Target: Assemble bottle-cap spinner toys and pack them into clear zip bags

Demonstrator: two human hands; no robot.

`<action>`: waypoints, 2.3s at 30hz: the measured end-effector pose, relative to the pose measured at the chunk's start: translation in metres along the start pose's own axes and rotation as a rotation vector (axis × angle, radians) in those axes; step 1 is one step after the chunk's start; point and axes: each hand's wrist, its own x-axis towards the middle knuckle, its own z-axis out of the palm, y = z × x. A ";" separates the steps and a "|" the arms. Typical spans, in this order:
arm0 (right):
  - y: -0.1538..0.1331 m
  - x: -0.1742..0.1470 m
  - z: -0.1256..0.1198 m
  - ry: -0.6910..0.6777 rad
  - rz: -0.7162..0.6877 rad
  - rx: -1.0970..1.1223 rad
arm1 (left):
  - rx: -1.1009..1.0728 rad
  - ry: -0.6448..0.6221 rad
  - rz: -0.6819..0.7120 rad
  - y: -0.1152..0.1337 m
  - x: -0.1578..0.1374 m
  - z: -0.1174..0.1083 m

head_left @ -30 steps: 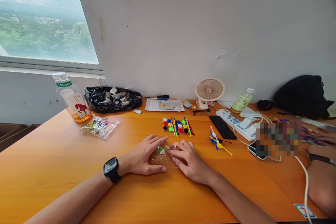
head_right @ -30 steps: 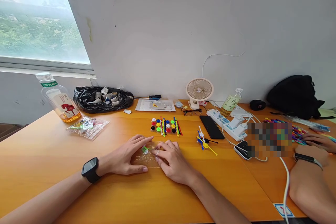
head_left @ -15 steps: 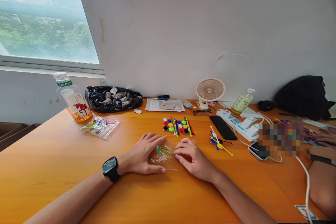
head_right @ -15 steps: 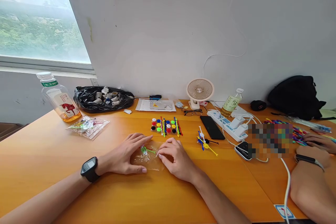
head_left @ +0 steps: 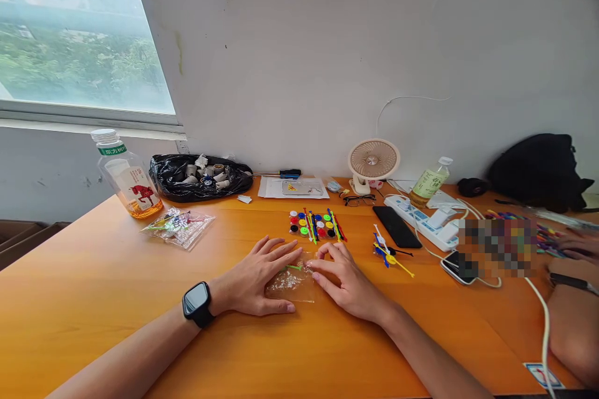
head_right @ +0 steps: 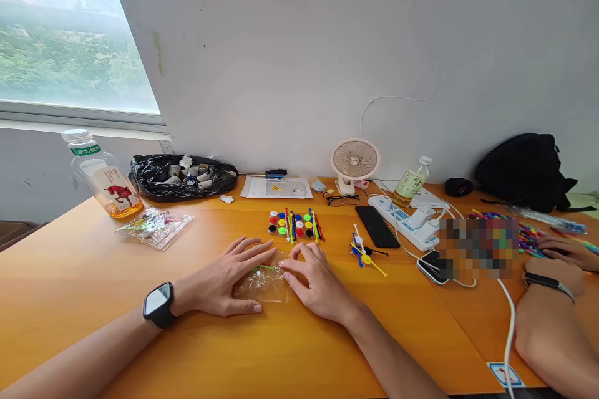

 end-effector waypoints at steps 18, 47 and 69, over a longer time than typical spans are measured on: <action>0.009 0.003 -0.008 0.114 0.042 -0.136 | 0.040 0.013 0.021 0.005 0.002 -0.005; 0.081 -0.028 -0.090 0.339 0.820 -0.545 | -0.008 0.036 -0.001 0.003 0.001 -0.003; 0.107 -0.038 -0.085 0.259 0.895 -0.379 | -0.012 0.035 -0.002 0.004 0.001 -0.004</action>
